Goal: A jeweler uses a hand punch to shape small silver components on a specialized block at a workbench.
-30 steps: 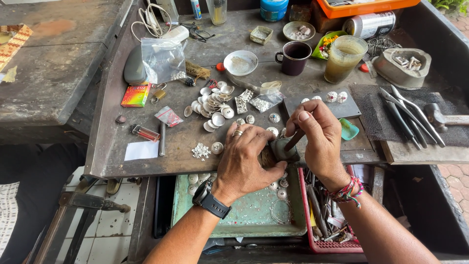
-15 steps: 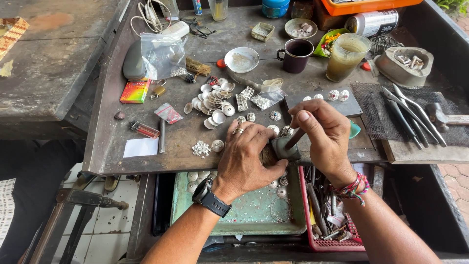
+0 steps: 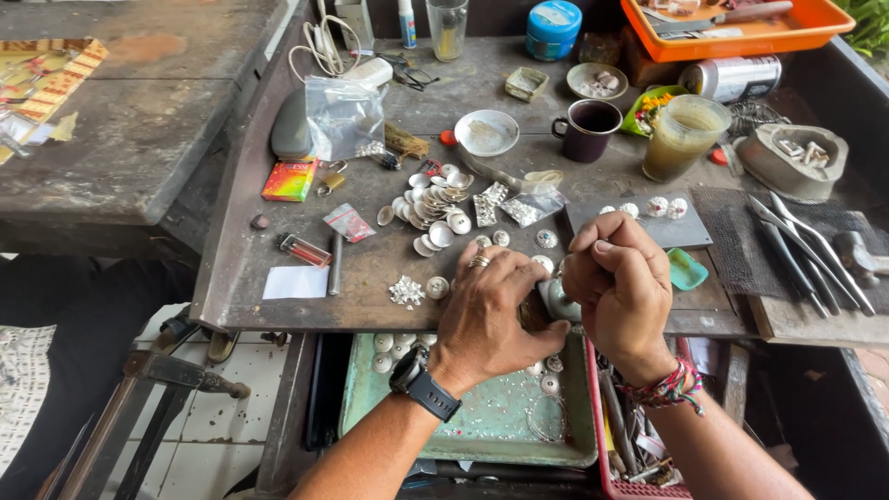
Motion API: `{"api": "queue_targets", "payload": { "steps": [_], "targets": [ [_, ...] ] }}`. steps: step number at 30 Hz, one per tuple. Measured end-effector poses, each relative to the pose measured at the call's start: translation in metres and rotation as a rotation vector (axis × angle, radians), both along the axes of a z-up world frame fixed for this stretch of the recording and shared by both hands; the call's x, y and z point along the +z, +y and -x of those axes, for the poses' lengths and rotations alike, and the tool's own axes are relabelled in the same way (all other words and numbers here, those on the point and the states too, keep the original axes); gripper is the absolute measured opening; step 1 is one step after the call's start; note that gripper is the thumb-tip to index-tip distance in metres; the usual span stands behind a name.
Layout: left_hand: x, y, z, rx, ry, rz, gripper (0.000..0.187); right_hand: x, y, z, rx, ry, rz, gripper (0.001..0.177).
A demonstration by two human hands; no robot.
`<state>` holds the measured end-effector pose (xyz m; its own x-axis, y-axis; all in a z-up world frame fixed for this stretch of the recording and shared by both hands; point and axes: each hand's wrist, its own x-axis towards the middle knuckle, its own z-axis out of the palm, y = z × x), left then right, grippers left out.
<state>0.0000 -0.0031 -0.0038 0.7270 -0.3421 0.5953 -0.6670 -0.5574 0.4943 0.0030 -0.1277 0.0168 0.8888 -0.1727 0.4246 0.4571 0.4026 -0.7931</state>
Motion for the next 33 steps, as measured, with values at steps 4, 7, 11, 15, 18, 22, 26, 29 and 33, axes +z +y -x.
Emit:
{"api": "queue_targets", "payload": {
  "steps": [4,7,11,15,18,22,26,29,33],
  "targets": [
    [-0.001,0.001,-0.001,0.019,-0.012,0.005,0.041,0.000,0.004,-0.007,-0.032,-0.006,0.015,0.016],
    [-0.002,0.000,0.000,0.021,-0.016,0.012,0.041,-0.001,0.005,-0.008,-0.059,-0.003,0.003,0.015],
    [0.003,0.003,0.001,0.007,-0.028,-0.017,0.043,0.006,0.005,0.003,-0.030,0.012,0.041,0.012],
    [0.004,0.003,0.002,-0.006,-0.074,-0.017,0.037,0.011,0.006,-0.001,0.015,0.057,0.040,0.009],
    [0.004,0.003,0.001,0.002,-0.055,-0.023,0.034,0.011,0.009,-0.006,-0.023,0.001,0.082,0.010],
    [0.003,0.003,0.000,-0.002,-0.075,-0.019,0.039,0.010,0.003,0.007,0.007,0.021,0.153,0.011],
    [0.005,0.003,0.002,-0.001,-0.078,-0.015,0.036,0.009,0.004,-0.007,-0.014,0.061,0.065,0.009],
    [0.008,0.002,0.000,-0.009,-0.079,-0.013,0.034,0.009,0.004,-0.002,-0.022,0.013,0.098,0.010],
    [0.003,0.003,0.000,-0.006,-0.089,-0.037,0.038,0.014,0.003,0.003,0.020,0.095,0.048,0.008]
  ]
}}
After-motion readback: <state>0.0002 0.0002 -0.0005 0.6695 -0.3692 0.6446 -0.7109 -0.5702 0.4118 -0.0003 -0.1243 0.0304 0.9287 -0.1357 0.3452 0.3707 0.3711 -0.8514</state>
